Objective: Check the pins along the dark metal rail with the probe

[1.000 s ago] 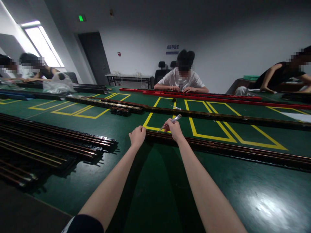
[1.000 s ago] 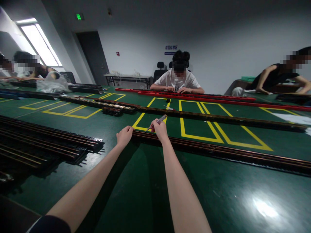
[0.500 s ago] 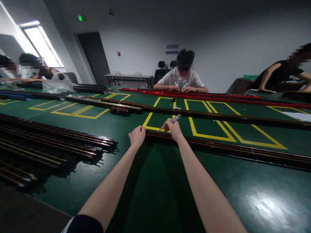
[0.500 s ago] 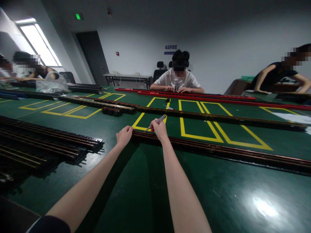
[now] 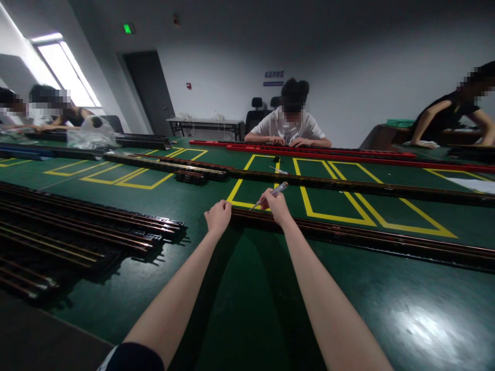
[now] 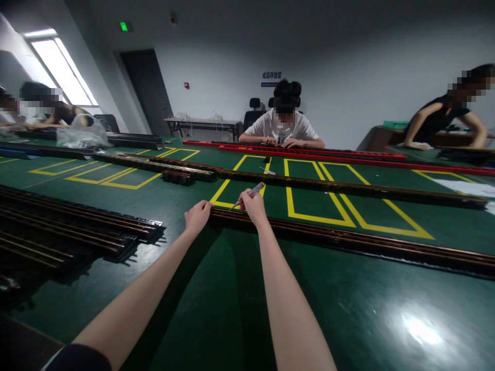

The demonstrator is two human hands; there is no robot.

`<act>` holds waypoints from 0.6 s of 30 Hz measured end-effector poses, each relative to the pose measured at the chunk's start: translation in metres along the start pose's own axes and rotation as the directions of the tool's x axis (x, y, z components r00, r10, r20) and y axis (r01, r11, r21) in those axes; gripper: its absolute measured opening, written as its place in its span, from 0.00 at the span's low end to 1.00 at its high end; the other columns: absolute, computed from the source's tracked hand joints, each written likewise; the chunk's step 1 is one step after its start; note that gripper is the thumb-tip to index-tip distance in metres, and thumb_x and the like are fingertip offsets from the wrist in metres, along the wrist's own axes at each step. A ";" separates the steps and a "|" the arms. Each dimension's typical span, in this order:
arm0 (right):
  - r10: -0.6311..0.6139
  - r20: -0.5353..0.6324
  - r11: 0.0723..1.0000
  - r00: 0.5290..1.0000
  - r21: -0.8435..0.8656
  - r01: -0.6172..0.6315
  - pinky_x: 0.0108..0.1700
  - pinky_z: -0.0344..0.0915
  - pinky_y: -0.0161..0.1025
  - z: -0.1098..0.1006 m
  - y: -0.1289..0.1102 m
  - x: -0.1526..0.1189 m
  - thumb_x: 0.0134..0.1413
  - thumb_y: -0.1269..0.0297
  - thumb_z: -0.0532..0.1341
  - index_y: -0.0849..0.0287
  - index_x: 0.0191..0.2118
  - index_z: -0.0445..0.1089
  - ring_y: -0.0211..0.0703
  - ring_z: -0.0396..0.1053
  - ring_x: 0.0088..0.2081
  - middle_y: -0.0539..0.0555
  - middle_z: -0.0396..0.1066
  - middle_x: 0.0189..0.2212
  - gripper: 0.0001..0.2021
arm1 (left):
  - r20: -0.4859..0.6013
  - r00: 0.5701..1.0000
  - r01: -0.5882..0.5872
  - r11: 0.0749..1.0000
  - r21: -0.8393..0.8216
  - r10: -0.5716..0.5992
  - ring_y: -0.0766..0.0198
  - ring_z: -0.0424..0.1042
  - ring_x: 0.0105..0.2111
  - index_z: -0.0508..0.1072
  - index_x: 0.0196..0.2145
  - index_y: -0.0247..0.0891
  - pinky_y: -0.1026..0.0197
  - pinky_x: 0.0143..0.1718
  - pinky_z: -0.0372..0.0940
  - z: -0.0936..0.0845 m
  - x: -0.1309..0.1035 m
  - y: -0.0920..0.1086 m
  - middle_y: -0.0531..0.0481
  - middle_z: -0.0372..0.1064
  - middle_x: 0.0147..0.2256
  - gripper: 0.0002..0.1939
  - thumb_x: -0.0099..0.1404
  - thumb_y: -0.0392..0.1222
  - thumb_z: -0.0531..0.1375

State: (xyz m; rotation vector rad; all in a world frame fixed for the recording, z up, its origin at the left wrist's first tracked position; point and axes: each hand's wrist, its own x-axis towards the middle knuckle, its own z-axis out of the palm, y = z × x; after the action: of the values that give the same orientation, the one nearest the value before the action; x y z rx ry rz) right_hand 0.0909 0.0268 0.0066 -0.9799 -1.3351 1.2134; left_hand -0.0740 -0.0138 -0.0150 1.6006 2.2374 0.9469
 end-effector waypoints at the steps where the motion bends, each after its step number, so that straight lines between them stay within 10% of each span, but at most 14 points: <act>1: -0.002 -0.003 1.000 1.000 -0.003 0.002 0.23 0.64 0.29 0.000 0.001 0.000 0.50 0.73 0.55 0.59 0.18 0.61 0.31 0.63 0.19 0.48 0.65 0.18 0.12 | -0.002 1.000 0.002 1.000 0.006 -0.002 0.56 0.70 0.43 0.71 0.35 0.41 0.49 0.52 0.55 0.000 0.001 0.000 0.47 0.74 0.40 0.17 0.65 0.43 0.43; 18: -0.012 -0.001 1.000 1.000 0.006 0.012 0.23 0.63 0.30 0.000 0.002 0.000 0.49 0.72 0.56 0.59 0.18 0.61 0.32 0.63 0.20 0.47 0.65 0.18 0.12 | -0.095 0.995 -0.024 1.000 0.017 0.025 0.55 0.68 0.45 0.71 0.35 0.42 0.51 0.50 0.55 0.003 0.000 0.000 0.46 0.72 0.42 0.16 0.65 0.42 0.44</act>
State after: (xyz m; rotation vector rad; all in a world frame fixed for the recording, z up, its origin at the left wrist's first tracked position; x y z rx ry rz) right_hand 0.0908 0.0268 0.0049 -0.9675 -1.3340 1.2069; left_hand -0.0725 -0.0131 -0.0171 1.6259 2.2979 1.0348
